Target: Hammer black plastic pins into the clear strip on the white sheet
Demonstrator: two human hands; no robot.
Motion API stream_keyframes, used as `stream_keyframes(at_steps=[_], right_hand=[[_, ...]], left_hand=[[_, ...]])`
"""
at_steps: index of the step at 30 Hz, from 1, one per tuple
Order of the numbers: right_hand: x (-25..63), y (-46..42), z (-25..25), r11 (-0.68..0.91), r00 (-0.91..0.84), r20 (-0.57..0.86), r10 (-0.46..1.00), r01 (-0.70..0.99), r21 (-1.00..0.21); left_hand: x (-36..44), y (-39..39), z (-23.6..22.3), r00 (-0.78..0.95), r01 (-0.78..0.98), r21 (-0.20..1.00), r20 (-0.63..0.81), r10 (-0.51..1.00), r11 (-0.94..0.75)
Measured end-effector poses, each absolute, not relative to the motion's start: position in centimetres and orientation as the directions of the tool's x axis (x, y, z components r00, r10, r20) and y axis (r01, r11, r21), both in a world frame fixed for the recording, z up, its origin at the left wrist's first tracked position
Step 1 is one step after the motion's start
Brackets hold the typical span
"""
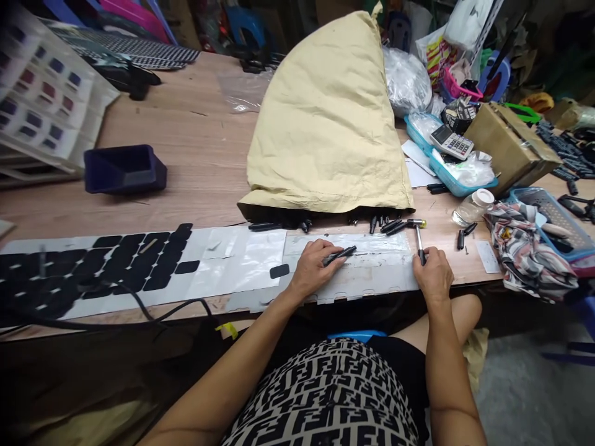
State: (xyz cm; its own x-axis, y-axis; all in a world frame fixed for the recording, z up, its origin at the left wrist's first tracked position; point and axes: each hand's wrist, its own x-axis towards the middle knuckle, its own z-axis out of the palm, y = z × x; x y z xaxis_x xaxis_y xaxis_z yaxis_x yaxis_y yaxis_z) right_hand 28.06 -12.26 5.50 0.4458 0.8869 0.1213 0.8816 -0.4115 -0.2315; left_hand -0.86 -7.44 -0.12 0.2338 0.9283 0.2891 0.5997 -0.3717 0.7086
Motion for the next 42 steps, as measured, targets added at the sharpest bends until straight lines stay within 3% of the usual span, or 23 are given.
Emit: stream_keyframes(at_steps=[5,11,12,15,17,26,42], right_hand=[[28.4,-12.4,5.1,-0.429,0.48,0.141,0.866,0.857,-0.286],[27.1,-15.5,5.1,-0.224,0.467,0.377,0.8,0.815,-0.535],[26.5,-16.3,5.3,-0.192,0.475,0.36,0.803,0.778,-0.598],[24.4,-18.3,5.8,-0.156,0.351,0.088,0.932,0.609,-0.777],[23.3,-19.3,5.9,-0.139,0.281,0.057,0.958,0.629,-0.765],[21.0,-19.9,4.9,-0.016,0.171,0.168,0.971,0.747,-0.665],[19.9,-19.1,5.3,-0.013,0.171,0.186,0.967,0.768,-0.64]], left_hand=[[-0.8,-7.6,0.0,0.239,0.621,0.681,0.307,0.921,-0.388],[0.4,-7.4,0.7,0.275,0.637,0.674,0.252,0.928,-0.373],[0.8,-7.3,0.7,0.287,0.627,0.684,0.241,0.927,-0.372],[1.9,-6.7,0.7,0.309,0.594,0.719,0.209,0.928,-0.36],[2.3,-6.3,0.6,0.301,0.576,0.74,0.203,0.932,-0.347],[2.6,-5.6,0.9,0.273,0.589,0.758,0.138,0.952,-0.279],[3.2,-5.9,2.0,0.259,0.606,0.753,0.119,0.959,-0.257]])
